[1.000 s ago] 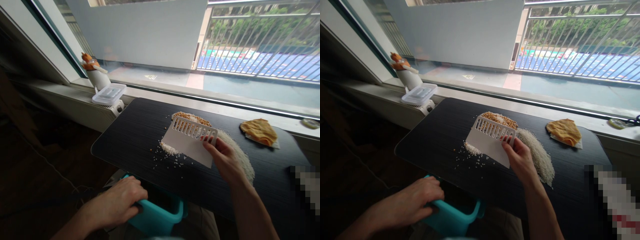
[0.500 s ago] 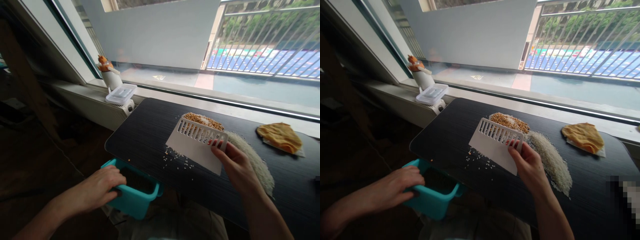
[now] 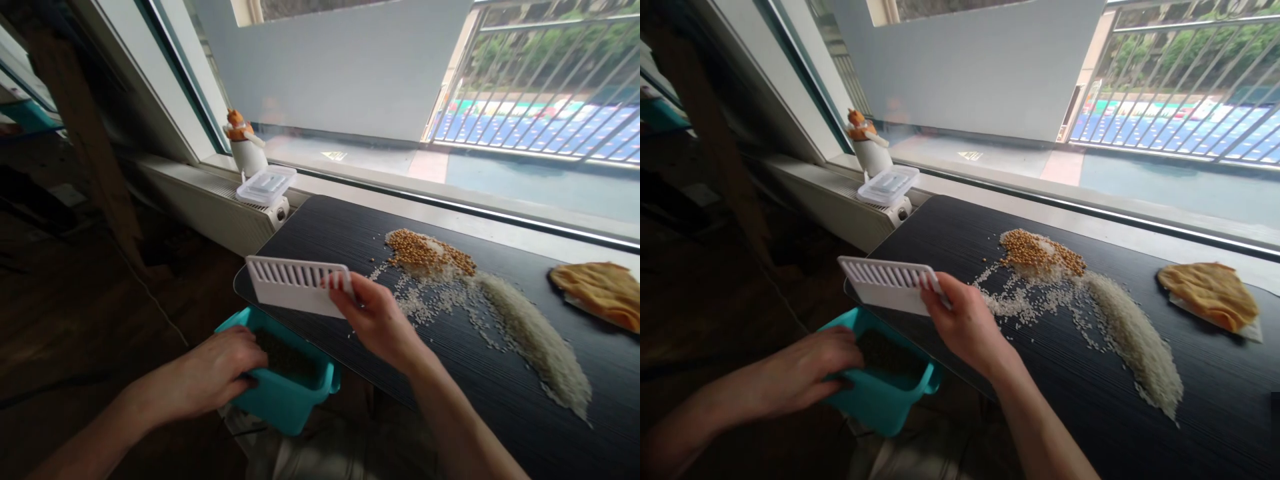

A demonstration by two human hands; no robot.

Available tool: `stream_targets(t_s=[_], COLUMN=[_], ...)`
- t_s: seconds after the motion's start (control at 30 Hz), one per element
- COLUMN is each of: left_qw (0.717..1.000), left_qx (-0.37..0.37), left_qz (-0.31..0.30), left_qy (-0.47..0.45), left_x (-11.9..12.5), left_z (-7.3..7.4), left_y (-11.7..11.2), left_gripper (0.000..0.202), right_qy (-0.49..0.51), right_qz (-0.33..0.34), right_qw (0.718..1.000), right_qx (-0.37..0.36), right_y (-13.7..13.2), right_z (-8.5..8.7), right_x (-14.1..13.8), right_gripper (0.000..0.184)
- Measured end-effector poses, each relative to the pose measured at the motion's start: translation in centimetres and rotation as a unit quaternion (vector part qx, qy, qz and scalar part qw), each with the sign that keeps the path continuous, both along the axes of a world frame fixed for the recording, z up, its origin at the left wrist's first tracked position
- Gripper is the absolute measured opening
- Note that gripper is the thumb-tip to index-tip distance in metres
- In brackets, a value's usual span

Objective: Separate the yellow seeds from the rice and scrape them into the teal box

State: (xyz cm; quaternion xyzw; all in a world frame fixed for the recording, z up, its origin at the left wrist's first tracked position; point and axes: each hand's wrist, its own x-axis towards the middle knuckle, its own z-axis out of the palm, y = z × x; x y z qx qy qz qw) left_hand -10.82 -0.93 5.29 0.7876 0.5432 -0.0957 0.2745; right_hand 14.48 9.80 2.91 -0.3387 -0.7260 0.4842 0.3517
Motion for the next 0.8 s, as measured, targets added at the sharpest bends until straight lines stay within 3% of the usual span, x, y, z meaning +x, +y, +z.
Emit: stream_targets(t_s=[0.17,0.27,0.47,0.67,0.73,0.8], left_qw=[0.999,0.998,0.996,0.997,0.998,0.998], left_qx=[-0.039,-0.053,-0.064,-0.035,-0.037,-0.034], left_qz=[-0.028,-0.042,-0.053,-0.049,-0.041,-0.037], left_qy=[-0.002,-0.013,-0.019,-0.040,-0.037,-0.026], left_x=[2.5,3.8,4.8,3.9,4.0,4.4], left_z=[-0.1,-0.1,0.1,0.1,0.2,0.3], left_y=[0.4,1.1,1.7,1.0,0.9,1.0], left_gripper=[0.021,0.018,0.019,0.019,0.019,0.017], right_qy=[0.044,0.034,0.023,-0.038,-0.049,-0.044], right_qz=[-0.220,-0.275,-0.188,-0.038,-0.044,-0.094], right_qw=[0.974,0.959,0.979,0.994,0.995,0.994], right_qx=[-0.039,-0.057,-0.075,-0.091,-0.069,-0.044], right_y=[-1.6,-2.9,-3.5,-4.1,-4.4,-4.5], right_z=[-0.2,-1.3,-3.2,-2.0,-1.8,-2.1], right_x=[8.0,10.8,8.9,7.8,8.6,9.8], right_gripper=[0.024,0.026,0.025,0.026,0.025,0.025])
